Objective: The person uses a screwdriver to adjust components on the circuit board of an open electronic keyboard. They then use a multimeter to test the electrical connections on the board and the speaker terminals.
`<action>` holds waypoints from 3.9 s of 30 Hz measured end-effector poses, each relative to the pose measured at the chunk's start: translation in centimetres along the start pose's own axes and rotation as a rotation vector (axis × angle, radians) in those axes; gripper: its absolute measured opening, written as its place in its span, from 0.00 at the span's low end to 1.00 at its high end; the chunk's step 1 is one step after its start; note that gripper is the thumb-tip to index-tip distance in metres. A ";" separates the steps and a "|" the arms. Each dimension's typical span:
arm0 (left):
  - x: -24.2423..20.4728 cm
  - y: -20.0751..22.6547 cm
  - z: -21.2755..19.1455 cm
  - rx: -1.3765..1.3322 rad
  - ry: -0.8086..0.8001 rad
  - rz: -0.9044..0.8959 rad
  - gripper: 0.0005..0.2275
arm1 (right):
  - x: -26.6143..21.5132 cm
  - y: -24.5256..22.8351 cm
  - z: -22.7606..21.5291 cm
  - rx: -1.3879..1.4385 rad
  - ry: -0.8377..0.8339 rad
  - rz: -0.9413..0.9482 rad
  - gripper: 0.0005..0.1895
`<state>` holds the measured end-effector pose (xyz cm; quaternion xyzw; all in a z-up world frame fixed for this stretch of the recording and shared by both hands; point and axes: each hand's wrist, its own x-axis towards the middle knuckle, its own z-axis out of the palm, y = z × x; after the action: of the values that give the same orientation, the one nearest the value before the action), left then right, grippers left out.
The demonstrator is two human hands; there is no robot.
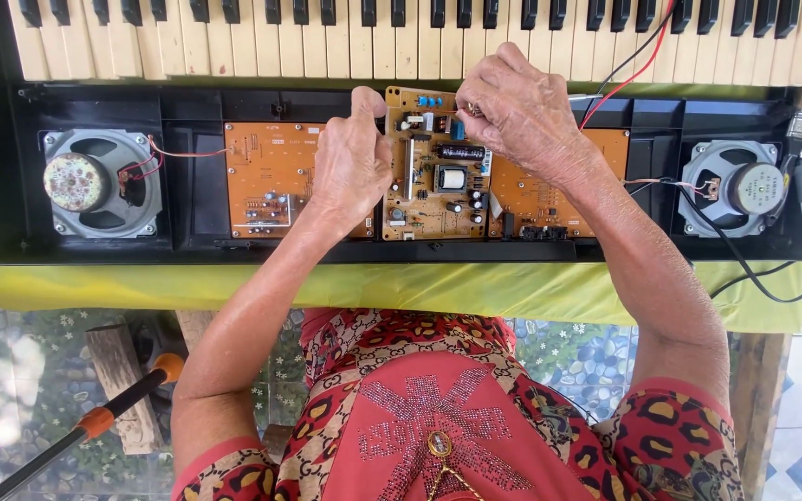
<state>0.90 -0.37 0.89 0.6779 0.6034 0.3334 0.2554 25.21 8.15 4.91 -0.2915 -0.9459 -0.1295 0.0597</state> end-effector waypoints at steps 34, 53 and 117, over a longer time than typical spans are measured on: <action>1.8 -1.4 2.2 0.605 0.183 0.449 0.25 | -1.4 0.6 -0.7 0.348 0.045 0.081 0.11; 1.8 -1.4 2.0 0.572 0.131 0.488 0.23 | -3.6 -0.1 1.1 0.152 -0.147 0.294 0.19; -10.2 3.7 0.6 0.488 -0.006 0.558 0.20 | -10.8 -11.9 -4.1 0.377 -0.567 0.629 0.40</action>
<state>3.19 -10.96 1.81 0.8583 0.4561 0.2347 -0.0127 27.49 -8.26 4.36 -0.5725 -0.7974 0.1539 -0.1130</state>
